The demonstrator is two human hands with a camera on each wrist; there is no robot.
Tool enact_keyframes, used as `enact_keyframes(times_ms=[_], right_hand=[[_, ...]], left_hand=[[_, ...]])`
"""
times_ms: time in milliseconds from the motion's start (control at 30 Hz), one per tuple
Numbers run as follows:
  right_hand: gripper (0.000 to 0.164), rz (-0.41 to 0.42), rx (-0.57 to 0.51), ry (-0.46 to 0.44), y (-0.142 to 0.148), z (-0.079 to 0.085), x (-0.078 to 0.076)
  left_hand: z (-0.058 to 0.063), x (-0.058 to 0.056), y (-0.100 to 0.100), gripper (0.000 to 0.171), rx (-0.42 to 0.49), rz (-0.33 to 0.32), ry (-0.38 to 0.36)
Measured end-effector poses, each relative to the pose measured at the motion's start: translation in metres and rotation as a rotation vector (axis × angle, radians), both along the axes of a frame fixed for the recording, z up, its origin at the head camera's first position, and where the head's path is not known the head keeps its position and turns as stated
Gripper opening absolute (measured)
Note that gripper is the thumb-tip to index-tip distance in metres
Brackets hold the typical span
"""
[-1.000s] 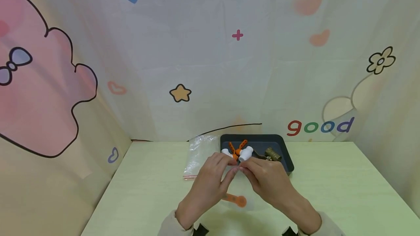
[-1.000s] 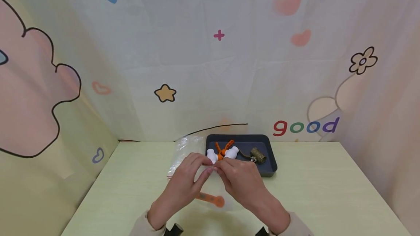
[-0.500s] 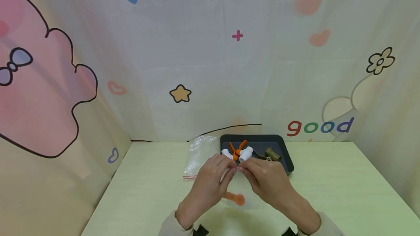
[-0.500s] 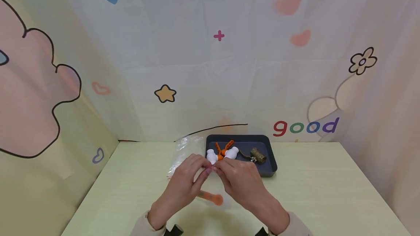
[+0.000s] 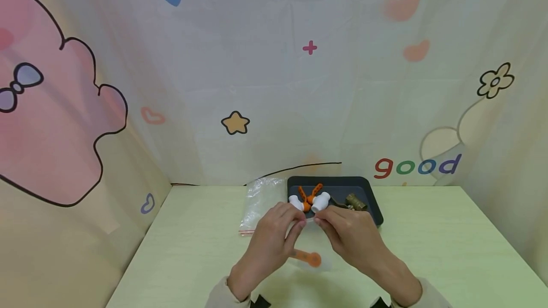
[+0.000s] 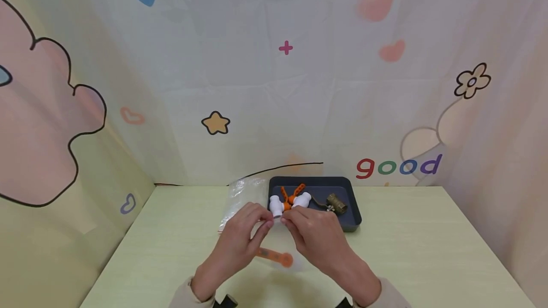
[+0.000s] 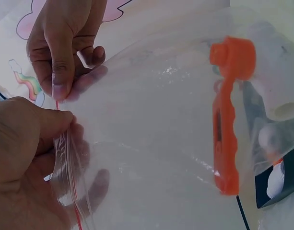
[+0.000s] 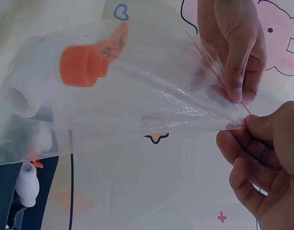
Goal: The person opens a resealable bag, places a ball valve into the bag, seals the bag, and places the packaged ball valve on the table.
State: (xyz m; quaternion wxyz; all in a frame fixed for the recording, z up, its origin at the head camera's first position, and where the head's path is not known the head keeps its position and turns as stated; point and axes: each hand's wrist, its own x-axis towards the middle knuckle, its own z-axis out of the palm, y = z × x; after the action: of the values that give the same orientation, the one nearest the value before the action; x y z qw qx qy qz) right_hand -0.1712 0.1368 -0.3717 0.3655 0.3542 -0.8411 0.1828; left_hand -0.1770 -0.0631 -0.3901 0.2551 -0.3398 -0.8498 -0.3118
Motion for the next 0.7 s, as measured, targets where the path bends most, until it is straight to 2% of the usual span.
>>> enact_keyframes(times_ms=[300,567,700], right_hand=[[0.019,-0.016,-0.002,-0.023,0.001,0.002,0.000],[0.016,0.006,-0.008,-0.024,0.000,0.001,0.000],[0.019,-0.005,-0.003,-0.033,0.000,0.002,0.001]], left_hand=[[0.000,0.000,-0.007,0.004,-0.001,0.027,-0.092],[-0.001,0.000,-0.009,0.005,-0.002,0.005,-0.075],[-0.002,0.000,-0.011,0.005,-0.004,0.021,-0.116]])
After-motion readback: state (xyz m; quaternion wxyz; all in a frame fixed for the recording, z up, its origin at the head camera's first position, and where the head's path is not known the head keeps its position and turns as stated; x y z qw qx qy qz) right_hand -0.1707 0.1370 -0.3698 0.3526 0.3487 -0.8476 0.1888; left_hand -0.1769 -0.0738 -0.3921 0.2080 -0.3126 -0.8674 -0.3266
